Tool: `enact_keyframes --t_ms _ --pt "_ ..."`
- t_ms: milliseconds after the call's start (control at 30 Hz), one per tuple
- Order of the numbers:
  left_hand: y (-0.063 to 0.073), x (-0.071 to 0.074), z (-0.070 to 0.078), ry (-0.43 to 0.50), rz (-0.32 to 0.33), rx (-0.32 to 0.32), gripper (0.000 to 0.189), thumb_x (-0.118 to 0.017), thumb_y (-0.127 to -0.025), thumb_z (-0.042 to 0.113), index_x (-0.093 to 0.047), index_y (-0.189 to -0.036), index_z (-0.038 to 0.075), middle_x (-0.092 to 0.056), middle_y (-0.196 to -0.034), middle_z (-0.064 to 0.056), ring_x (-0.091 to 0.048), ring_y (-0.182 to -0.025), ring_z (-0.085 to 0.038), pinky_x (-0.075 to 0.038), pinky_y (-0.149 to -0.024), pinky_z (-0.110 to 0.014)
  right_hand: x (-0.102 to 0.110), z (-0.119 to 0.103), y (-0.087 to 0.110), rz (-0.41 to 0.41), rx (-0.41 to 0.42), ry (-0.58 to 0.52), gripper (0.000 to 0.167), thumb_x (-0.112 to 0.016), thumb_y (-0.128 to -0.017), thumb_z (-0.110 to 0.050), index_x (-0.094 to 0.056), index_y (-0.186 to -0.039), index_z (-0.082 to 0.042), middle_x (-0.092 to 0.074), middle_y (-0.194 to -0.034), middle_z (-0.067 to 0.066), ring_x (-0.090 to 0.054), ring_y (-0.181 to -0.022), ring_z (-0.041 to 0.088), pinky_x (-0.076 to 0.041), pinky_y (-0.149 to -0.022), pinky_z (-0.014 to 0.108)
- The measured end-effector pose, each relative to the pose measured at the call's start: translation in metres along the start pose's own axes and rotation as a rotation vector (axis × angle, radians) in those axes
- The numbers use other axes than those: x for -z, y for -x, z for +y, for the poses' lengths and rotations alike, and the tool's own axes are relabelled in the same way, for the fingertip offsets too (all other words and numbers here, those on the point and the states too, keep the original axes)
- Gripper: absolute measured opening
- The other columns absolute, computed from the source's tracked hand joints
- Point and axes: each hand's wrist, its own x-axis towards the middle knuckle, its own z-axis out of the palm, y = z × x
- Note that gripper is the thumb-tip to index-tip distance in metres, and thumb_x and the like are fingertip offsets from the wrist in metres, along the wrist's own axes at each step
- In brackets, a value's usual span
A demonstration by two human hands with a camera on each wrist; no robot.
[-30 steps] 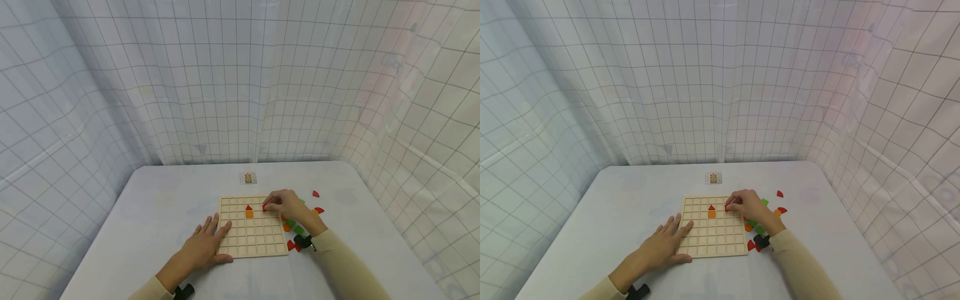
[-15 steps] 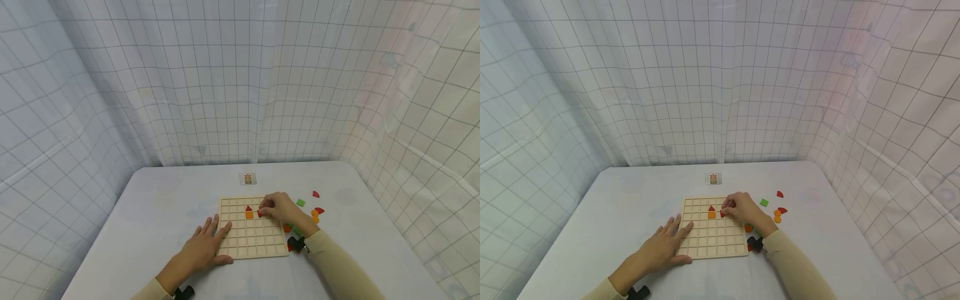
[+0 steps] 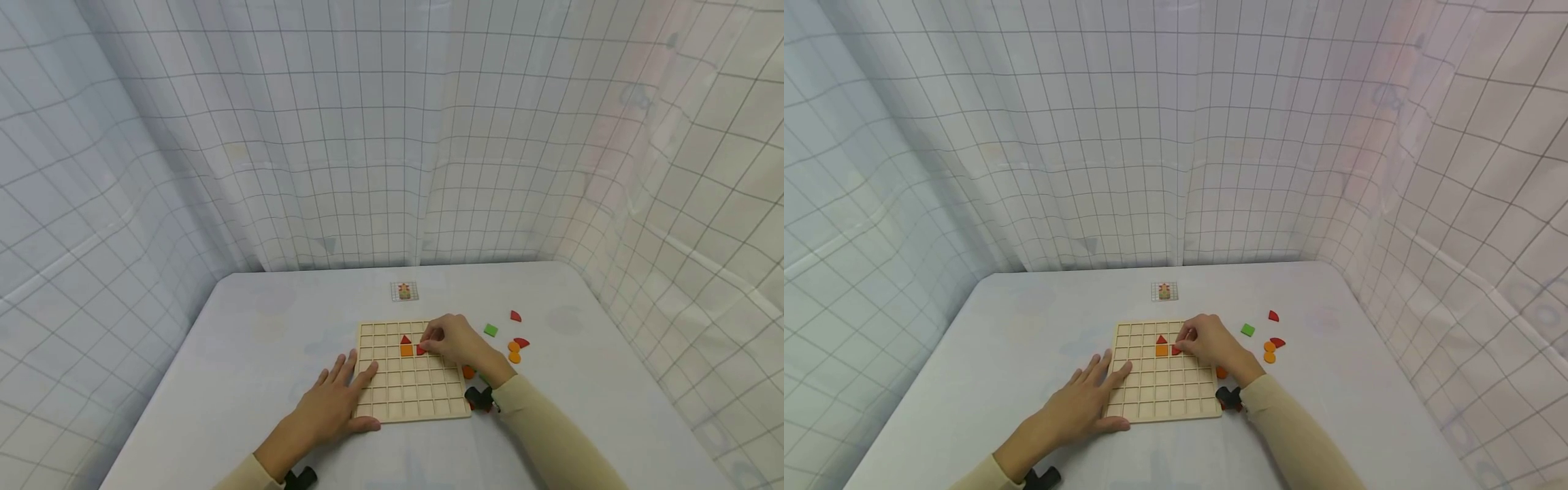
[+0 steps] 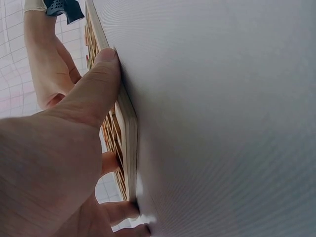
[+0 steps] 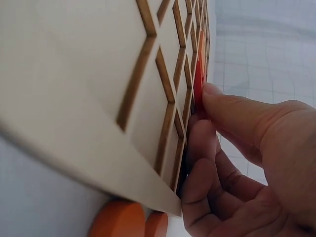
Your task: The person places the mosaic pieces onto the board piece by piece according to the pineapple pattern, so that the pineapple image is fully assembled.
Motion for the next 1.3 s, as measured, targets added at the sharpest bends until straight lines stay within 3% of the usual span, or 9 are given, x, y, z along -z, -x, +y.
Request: enact_keyframes --t_ms 433,1067,1300 --pt "-0.0012 -0.0004 0.0011 -0.012 0.001 0.011 0.112 -0.083 -0.095 0.077 -0.043 -0.182 0.02 -0.026 -0.19 -0.033 -0.032 -0.176 -0.058 -0.042 -0.132 -0.079 -0.0016 -0.0059 -0.0021 0.015 -0.004 0.013 0.013 -0.091 -0.104 -0.018 -0.085 -0.093 -0.017 -0.075 -0.083 -0.005 -0.061 -0.074 0.008 -0.049 -0.068 0.023" --pt "-0.0003 -0.0002 0.0019 -0.02 0.011 0.003 0.111 -0.084 -0.095 0.076 -0.044 -0.181 0.018 -0.029 -0.189 -0.035 -0.035 -0.174 -0.059 -0.043 -0.131 -0.079 -0.0001 -0.0052 -0.001 0.019 0.025 -0.008 0.01 -0.088 -0.107 -0.021 -0.088 -0.097 -0.017 -0.079 -0.085 -0.004 -0.06 -0.073 0.008 -0.05 -0.066 0.024" --pt "-0.0023 -0.0056 -0.003 0.003 0.022 -0.007 0.112 -0.082 -0.094 0.079 -0.044 -0.182 0.019 -0.028 -0.189 -0.034 -0.033 -0.175 -0.06 -0.042 -0.131 -0.08 0.0028 -0.0043 0.0024 0.047 -0.006 -0.014 0.006 -0.088 -0.107 -0.022 -0.088 -0.101 -0.021 -0.081 -0.094 -0.005 -0.065 -0.084 0.009 -0.056 -0.078 0.027"
